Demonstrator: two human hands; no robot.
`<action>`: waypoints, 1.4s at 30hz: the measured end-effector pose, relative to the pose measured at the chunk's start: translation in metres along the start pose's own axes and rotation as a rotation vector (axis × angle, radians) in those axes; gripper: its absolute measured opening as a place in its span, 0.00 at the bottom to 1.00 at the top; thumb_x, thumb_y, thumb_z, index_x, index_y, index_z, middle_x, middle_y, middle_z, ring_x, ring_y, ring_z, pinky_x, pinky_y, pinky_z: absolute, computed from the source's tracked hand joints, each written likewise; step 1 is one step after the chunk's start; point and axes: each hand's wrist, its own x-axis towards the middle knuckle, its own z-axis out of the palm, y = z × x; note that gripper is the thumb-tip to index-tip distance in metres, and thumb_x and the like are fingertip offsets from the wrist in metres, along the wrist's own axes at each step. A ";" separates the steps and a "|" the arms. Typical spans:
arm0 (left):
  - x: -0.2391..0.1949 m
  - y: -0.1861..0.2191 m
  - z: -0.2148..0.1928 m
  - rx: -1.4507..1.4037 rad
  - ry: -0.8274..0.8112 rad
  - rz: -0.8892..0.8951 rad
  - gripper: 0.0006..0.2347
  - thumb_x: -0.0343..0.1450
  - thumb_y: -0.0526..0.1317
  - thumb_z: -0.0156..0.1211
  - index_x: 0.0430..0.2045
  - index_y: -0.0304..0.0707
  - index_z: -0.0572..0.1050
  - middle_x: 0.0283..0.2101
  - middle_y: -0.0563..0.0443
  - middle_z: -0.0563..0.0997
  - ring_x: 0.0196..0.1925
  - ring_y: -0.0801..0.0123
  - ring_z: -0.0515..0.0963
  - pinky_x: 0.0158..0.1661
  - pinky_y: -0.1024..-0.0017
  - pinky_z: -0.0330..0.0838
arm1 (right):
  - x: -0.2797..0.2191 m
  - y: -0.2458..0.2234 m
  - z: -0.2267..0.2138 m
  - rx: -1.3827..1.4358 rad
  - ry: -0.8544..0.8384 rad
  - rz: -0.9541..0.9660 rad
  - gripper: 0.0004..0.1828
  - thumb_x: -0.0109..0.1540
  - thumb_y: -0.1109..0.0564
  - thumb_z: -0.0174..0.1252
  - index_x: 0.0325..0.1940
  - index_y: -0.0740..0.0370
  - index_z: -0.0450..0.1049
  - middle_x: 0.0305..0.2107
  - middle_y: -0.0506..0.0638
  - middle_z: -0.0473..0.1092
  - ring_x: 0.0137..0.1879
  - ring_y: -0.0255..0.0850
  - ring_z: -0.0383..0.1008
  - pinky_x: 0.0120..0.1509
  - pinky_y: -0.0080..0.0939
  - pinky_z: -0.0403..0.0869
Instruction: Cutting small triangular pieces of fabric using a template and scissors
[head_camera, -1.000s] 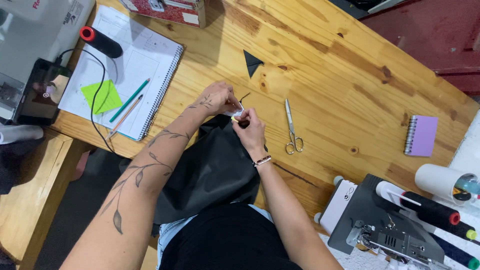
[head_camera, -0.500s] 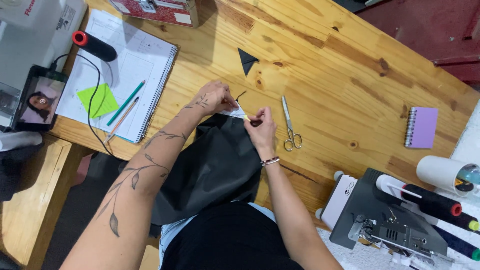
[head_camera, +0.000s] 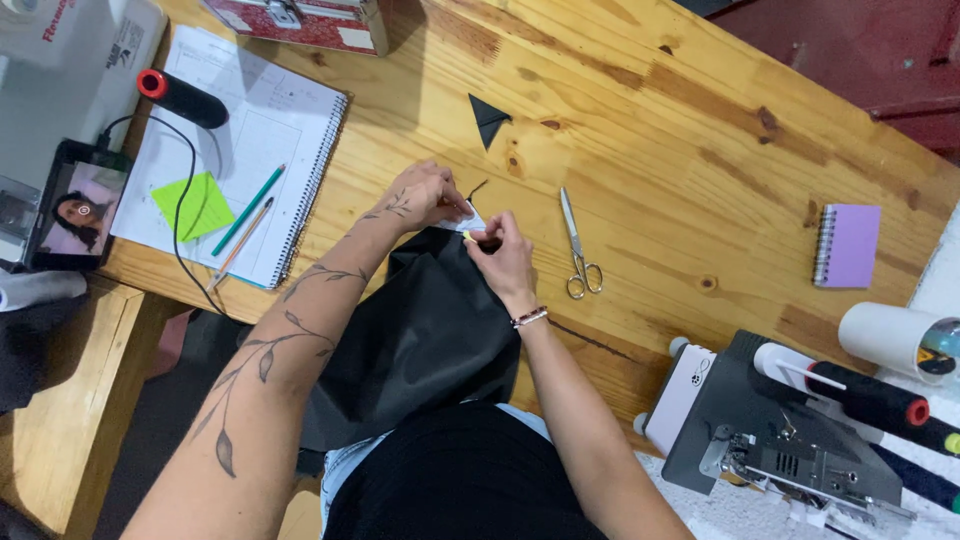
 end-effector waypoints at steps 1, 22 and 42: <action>-0.001 -0.001 0.000 0.000 -0.004 0.003 0.08 0.63 0.54 0.70 0.34 0.76 0.83 0.37 0.58 0.79 0.45 0.63 0.77 0.52 0.65 0.71 | 0.000 0.004 0.002 0.001 0.003 0.004 0.22 0.52 0.56 0.70 0.38 0.49 0.62 0.31 0.47 0.80 0.43 0.48 0.82 0.51 0.42 0.76; -0.002 -0.002 0.006 -0.012 0.054 0.025 0.08 0.62 0.52 0.72 0.33 0.73 0.83 0.35 0.57 0.79 0.43 0.61 0.77 0.51 0.66 0.72 | -0.001 0.051 -0.004 0.007 0.100 0.139 0.24 0.50 0.56 0.70 0.38 0.50 0.60 0.29 0.48 0.80 0.33 0.39 0.81 0.39 0.31 0.77; -0.001 -0.005 0.009 0.015 0.030 -0.001 0.08 0.63 0.54 0.70 0.34 0.77 0.83 0.37 0.59 0.78 0.47 0.63 0.77 0.51 0.65 0.71 | -0.009 0.037 0.005 -0.084 0.082 -0.278 0.06 0.64 0.53 0.64 0.45 0.46 0.81 0.38 0.44 0.79 0.46 0.41 0.81 0.49 0.37 0.79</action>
